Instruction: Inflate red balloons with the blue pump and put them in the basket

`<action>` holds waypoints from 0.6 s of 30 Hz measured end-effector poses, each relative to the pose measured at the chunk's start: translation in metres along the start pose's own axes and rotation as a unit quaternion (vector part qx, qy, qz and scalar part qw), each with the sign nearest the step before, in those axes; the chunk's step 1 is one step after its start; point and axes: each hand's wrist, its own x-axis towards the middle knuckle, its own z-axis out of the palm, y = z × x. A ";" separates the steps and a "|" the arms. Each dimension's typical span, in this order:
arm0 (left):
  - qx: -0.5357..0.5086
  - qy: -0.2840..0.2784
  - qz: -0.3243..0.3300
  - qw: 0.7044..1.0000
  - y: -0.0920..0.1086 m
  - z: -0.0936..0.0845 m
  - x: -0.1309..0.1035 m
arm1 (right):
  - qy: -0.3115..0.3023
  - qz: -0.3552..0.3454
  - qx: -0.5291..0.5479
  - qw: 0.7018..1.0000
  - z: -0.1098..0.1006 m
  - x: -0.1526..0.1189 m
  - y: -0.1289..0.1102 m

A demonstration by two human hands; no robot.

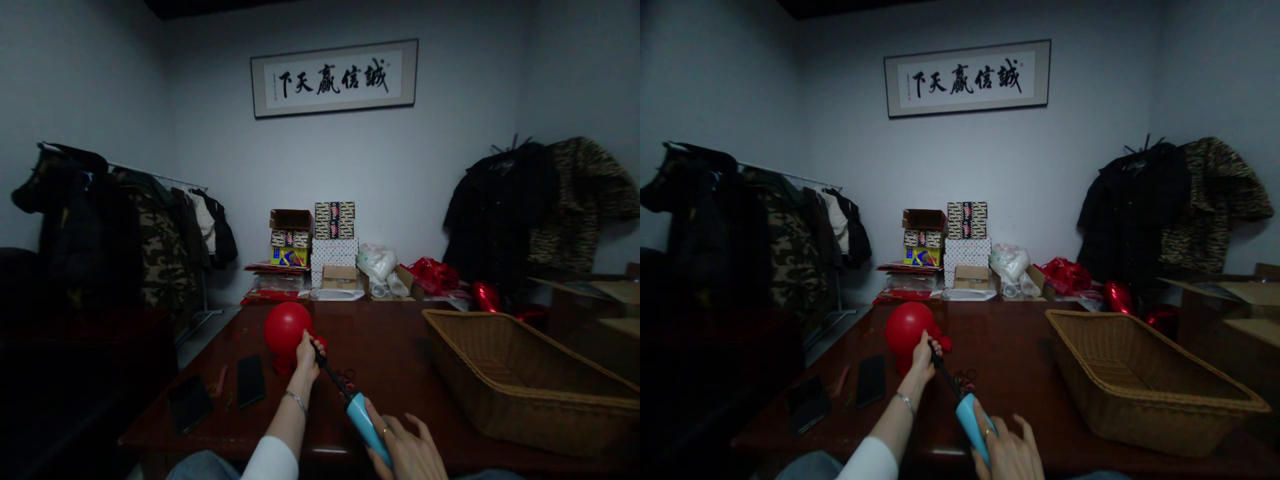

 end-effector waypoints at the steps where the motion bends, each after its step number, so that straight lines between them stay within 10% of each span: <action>1: 0.002 -0.002 -0.001 1.000 -0.001 0.001 -0.001 | 0.001 0.010 -0.001 1.000 -0.001 0.003 -0.003; 18: 0.023 0.011 -0.020 0.999 -0.017 0.004 -0.013 | -0.022 0.072 -0.064 0.995 0.002 0.061 -0.038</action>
